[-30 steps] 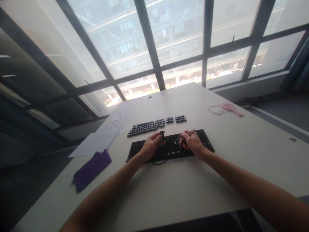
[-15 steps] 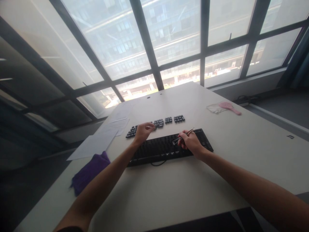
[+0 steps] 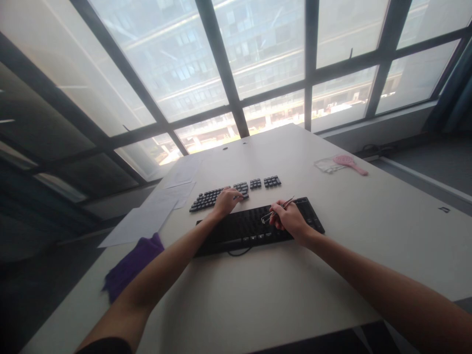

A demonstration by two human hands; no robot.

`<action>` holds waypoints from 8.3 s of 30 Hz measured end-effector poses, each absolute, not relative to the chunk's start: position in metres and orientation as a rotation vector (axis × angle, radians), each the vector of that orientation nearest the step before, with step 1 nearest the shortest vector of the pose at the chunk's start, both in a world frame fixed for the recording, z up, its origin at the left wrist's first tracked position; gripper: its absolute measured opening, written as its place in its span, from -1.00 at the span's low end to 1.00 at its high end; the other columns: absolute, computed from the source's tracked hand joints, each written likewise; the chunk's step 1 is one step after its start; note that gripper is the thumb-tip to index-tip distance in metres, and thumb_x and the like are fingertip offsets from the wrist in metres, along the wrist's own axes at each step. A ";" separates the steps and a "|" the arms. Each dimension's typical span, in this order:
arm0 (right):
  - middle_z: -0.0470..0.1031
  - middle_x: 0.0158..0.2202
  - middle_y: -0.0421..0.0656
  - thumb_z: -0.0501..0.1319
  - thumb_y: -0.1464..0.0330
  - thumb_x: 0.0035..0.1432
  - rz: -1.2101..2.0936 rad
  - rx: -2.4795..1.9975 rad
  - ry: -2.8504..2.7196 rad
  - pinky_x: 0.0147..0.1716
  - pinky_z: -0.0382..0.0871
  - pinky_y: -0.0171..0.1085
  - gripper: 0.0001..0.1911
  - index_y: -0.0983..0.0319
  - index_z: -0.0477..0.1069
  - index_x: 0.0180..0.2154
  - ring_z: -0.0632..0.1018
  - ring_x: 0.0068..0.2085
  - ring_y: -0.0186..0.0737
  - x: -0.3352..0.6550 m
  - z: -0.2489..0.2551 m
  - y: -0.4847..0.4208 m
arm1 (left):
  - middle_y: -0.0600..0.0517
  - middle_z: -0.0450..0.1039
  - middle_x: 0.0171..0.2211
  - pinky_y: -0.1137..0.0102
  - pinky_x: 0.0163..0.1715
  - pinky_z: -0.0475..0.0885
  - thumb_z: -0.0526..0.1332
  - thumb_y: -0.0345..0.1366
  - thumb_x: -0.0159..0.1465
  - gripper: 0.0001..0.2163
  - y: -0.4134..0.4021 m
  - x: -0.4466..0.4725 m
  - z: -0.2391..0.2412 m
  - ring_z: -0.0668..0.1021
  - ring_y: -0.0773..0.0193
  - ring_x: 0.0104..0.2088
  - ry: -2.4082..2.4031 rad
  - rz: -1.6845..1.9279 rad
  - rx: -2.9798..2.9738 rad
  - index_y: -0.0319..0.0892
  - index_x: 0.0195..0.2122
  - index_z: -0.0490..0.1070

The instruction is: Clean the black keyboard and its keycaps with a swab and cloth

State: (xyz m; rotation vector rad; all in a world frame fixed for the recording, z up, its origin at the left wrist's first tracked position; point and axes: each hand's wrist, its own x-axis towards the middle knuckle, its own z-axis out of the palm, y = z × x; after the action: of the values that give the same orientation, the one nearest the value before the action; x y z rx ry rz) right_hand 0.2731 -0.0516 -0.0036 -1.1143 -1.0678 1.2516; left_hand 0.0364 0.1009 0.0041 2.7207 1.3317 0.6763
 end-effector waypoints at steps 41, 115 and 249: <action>0.44 -0.60 -0.21 0.23 0.18 0.15 0.749 -1.248 -1.693 -0.50 0.26 -0.31 -0.72 0.25 0.46 -0.46 0.42 -0.53 -0.26 0.337 0.028 -0.051 | -0.05 0.52 -0.27 0.30 -0.11 0.37 0.20 -0.39 0.27 -0.86 -0.024 0.113 0.009 0.49 0.16 -0.20 0.870 0.793 2.508 -0.15 -0.25 0.56; 0.51 -0.48 -0.13 0.20 0.08 0.21 0.870 -1.176 -1.416 -0.42 0.32 -0.29 -0.62 0.26 0.43 -0.44 0.49 -0.44 -0.23 0.311 -0.003 -0.069 | -0.06 0.51 -0.15 0.21 0.03 0.34 0.43 -0.25 0.06 -0.87 0.121 0.106 0.008 0.45 0.07 -0.08 1.529 0.550 2.559 -0.11 -0.36 0.65; 0.57 -0.45 -0.10 0.13 0.06 0.25 0.638 -1.214 -1.280 -0.44 0.36 -0.26 -0.64 0.21 0.36 -0.39 0.52 -0.48 -0.20 0.353 0.009 -0.072 | -0.07 0.52 -0.18 0.28 -0.01 0.35 0.33 -0.29 0.21 -0.90 0.095 0.153 0.013 0.45 0.10 -0.05 1.507 0.663 2.561 -0.15 -0.26 0.57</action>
State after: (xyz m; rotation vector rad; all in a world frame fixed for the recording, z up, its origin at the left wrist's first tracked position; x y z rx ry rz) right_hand 0.3529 -0.0716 0.0087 -1.2144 -1.2802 0.6376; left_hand 0.1534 0.0948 0.0126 2.5613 1.5065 0.6627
